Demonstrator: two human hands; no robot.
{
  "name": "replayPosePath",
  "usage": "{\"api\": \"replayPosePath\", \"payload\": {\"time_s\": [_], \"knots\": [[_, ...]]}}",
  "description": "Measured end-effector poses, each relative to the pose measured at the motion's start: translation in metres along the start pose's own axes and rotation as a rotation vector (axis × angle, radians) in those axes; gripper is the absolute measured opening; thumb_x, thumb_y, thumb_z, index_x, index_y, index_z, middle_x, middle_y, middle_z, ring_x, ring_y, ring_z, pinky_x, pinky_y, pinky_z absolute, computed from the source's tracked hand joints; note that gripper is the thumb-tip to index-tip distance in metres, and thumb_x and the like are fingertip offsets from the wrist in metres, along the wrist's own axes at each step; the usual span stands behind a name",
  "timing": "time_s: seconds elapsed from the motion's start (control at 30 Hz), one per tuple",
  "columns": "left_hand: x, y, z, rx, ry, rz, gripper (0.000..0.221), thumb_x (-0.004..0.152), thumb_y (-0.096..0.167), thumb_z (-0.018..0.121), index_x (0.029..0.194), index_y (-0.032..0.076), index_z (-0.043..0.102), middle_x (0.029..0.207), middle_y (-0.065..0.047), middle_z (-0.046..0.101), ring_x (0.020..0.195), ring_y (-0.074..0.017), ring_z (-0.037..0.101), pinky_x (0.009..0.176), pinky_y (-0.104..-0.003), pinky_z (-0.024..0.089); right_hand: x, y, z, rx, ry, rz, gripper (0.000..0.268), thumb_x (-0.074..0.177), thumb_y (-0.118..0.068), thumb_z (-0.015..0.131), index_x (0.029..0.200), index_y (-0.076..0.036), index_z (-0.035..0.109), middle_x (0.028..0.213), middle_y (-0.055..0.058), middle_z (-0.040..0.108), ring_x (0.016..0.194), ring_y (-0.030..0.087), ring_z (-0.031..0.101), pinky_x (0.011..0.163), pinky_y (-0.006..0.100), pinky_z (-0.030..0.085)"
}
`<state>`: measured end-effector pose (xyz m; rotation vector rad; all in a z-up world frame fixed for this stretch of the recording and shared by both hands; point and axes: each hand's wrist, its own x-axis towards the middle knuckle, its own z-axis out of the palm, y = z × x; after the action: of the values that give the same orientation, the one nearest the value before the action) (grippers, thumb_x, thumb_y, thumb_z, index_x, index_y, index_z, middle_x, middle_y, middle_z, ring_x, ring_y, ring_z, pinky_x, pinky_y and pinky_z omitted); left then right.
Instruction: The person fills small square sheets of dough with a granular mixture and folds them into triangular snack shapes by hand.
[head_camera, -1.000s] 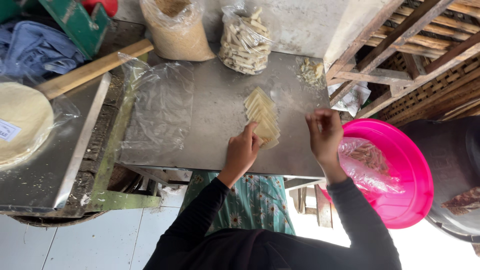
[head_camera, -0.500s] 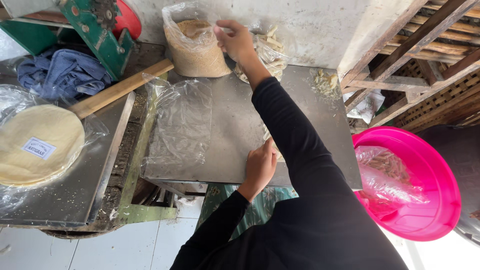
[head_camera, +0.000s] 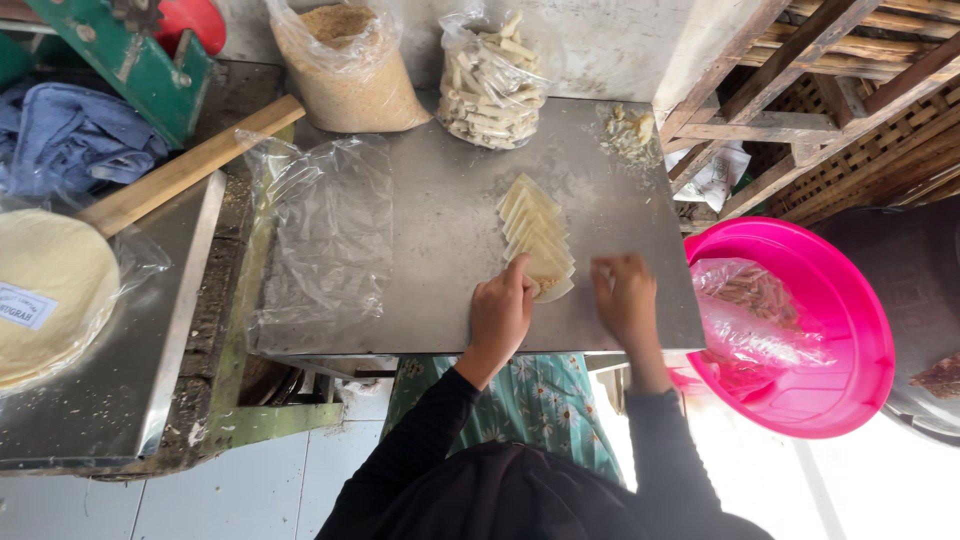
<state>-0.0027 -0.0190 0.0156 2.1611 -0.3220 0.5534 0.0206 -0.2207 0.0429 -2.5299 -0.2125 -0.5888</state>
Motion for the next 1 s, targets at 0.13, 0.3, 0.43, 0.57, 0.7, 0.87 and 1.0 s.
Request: {"api": "replayPosePath", "payload": {"time_s": [0.13,0.3,0.43,0.57,0.7,0.87,1.0], "knots": [[-0.001,-0.001,0.002,-0.003,0.017,0.003,0.050,0.088,0.006,0.070,0.134,0.006,0.053,0.087,-0.002,0.070,0.082,-0.0256,0.069,0.074,-0.043,0.047,-0.048,0.004,0.016,-0.073,0.001,0.087,0.025,0.090,-0.019,0.070,0.113,-0.010,0.075,0.114,0.011,0.064,0.108,0.032,0.059,0.090,0.047,0.041],[-0.001,0.000,0.005,-0.017,-0.015,-0.047,0.051,0.090,0.005,0.069,0.136,0.007,0.049,0.088,-0.002,0.071,0.084,-0.0267,0.070,0.075,-0.044,0.048,-0.047,-0.007,0.027,0.003,-0.009,0.108,0.021,0.093,-0.016,0.068,0.112,-0.011,0.075,0.116,0.009,0.063,0.111,0.030,0.058,0.094,0.044,0.040],[0.001,0.001,0.004,-0.012,-0.020,-0.061,0.053,0.088,0.004,0.070,0.136,0.007,0.048,0.088,-0.003,0.071,0.085,-0.0275,0.071,0.074,-0.045,0.047,-0.038,-0.018,0.029,0.041,0.066,0.069,0.015,0.089,-0.011,0.070,0.102,-0.008,0.076,0.109,0.011,0.066,0.104,0.031,0.063,0.089,0.044,0.043],[0.000,-0.001,0.004,-0.034,-0.028,-0.080,0.054,0.088,0.004,0.071,0.136,0.007,0.048,0.088,-0.003,0.072,0.084,-0.0269,0.071,0.074,-0.044,0.048,-0.031,-0.018,0.032,0.414,0.050,0.231,0.012,0.098,-0.009,0.066,0.108,-0.003,0.070,0.101,0.012,0.071,0.084,0.020,0.071,0.076,0.031,0.056],[0.001,-0.002,0.003,-0.045,-0.060,-0.109,0.053,0.089,0.005,0.072,0.136,0.007,0.049,0.088,-0.003,0.072,0.082,-0.0252,0.071,0.074,-0.043,0.049,-0.029,-0.026,0.036,0.531,0.039,0.306,0.013,0.099,-0.009,0.067,0.109,-0.001,0.069,0.094,0.011,0.076,0.081,0.017,0.069,0.071,0.030,0.055],[0.001,-0.001,0.006,0.002,-0.042,-0.097,0.051,0.089,0.006,0.073,0.135,0.006,0.049,0.087,-0.003,0.072,0.080,-0.0252,0.071,0.076,-0.043,0.049,-0.032,-0.042,0.038,0.565,0.009,0.248,0.017,0.093,-0.005,0.069,0.109,0.000,0.068,0.096,0.010,0.075,0.082,0.017,0.072,0.073,0.028,0.057],[0.002,-0.001,0.009,0.033,-0.035,-0.087,0.051,0.090,0.006,0.072,0.136,0.007,0.050,0.088,-0.003,0.073,0.081,-0.0251,0.072,0.076,-0.043,0.049,-0.035,-0.049,0.037,0.486,-0.006,0.111,0.016,0.091,0.001,0.067,0.106,-0.001,0.073,0.100,0.011,0.072,0.084,0.022,0.074,0.074,0.032,0.058]]}}
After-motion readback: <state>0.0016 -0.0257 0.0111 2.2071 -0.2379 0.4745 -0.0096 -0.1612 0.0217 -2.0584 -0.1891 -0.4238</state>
